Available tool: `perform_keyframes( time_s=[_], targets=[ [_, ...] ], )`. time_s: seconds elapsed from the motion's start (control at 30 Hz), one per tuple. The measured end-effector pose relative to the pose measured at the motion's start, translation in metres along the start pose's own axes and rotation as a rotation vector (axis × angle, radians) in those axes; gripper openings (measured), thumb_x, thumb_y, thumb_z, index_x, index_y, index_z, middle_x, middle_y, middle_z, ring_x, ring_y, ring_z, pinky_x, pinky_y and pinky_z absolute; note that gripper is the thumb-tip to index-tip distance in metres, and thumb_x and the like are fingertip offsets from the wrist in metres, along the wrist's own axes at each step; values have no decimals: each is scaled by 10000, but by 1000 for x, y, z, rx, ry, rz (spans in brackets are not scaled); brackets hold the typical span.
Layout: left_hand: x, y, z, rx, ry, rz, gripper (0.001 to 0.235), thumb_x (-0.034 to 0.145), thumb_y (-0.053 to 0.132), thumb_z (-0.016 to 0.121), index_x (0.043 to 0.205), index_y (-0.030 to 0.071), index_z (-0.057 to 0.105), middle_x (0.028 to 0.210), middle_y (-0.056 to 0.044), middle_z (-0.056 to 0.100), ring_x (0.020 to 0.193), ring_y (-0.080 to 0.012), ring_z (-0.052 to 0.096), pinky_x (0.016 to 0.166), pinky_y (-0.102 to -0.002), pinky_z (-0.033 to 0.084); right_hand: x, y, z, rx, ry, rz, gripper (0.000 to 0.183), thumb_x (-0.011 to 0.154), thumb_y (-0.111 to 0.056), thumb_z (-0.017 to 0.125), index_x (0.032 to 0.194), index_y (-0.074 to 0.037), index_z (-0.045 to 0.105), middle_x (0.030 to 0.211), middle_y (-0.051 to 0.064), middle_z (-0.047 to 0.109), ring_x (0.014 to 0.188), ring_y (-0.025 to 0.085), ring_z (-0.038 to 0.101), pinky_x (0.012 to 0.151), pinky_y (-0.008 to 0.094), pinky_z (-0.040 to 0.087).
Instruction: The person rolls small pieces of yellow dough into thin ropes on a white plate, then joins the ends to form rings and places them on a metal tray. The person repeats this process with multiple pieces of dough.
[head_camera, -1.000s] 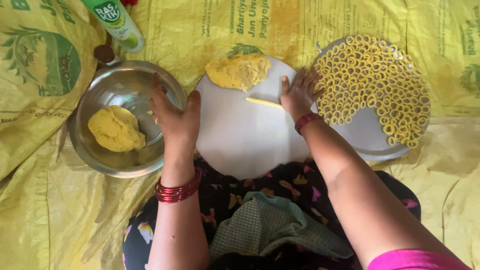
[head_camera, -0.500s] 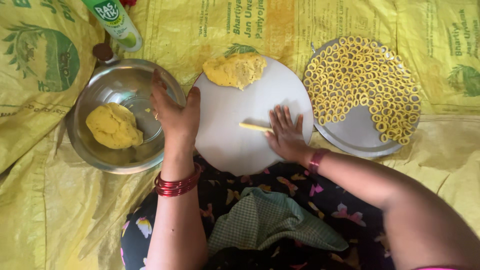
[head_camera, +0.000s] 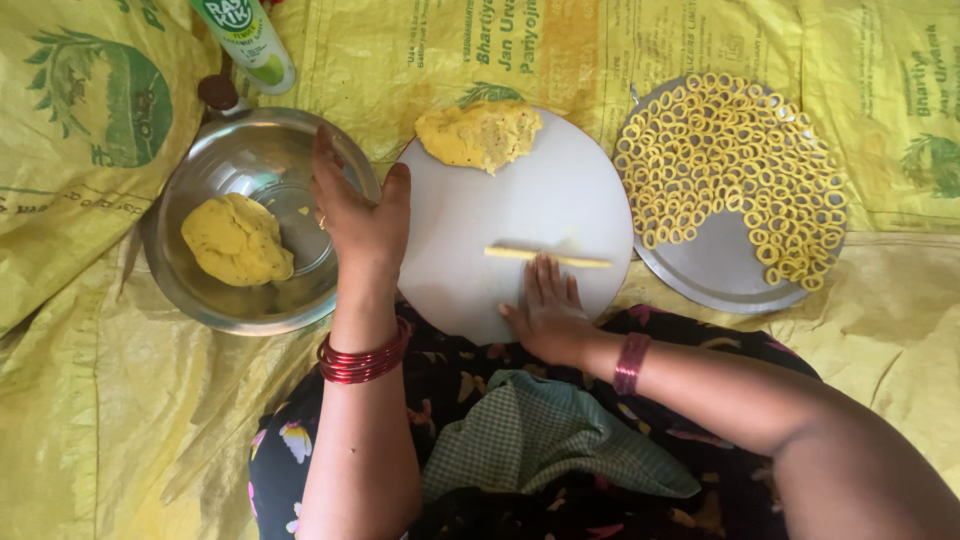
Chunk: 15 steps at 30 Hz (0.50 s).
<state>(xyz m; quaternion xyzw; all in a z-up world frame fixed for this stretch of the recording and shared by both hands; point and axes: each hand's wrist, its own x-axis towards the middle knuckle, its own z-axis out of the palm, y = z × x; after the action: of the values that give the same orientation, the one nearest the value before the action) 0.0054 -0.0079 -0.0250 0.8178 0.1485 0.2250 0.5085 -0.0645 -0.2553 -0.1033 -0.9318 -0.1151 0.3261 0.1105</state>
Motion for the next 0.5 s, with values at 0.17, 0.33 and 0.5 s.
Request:
perform_keyframes(
  time_s=[0.17, 0.33, 0.5],
  targets=[
    [1, -3, -1, -28, 12, 27, 885, 888, 212, 787, 1588, 3, 288, 1526, -280, 422, 1418, -402, 449, 1181, -495, 345, 64, 23, -10, -13, 354, 9, 879, 1031, -590, 221, 1601, 46, 11, 1675, 289, -44, 1553, 418, -92, 1214, 609, -22],
    [0, -3, 4, -38, 16, 77, 870, 895, 202, 787, 1582, -3, 294, 1557, -293, 397, 1443, -418, 433, 1198, -497, 342, 118, 36, -33, -67, 479, 132, 872, 1016, -614, 274, 1622, -28, 51, 1705, 224, -7, 1574, 400, -57, 1231, 608, -12],
    [0, 0, 2, -52, 9, 44, 866, 886, 198, 784, 1572, -2, 295, 1559, -295, 385, 1446, -427, 416, 1194, -506, 327, 97, 32, -27, -100, 422, 19, 888, 1011, -598, 268, 1618, -5, 7, 1690, 222, -53, 1559, 406, -97, 1219, 603, -42]
  ],
)
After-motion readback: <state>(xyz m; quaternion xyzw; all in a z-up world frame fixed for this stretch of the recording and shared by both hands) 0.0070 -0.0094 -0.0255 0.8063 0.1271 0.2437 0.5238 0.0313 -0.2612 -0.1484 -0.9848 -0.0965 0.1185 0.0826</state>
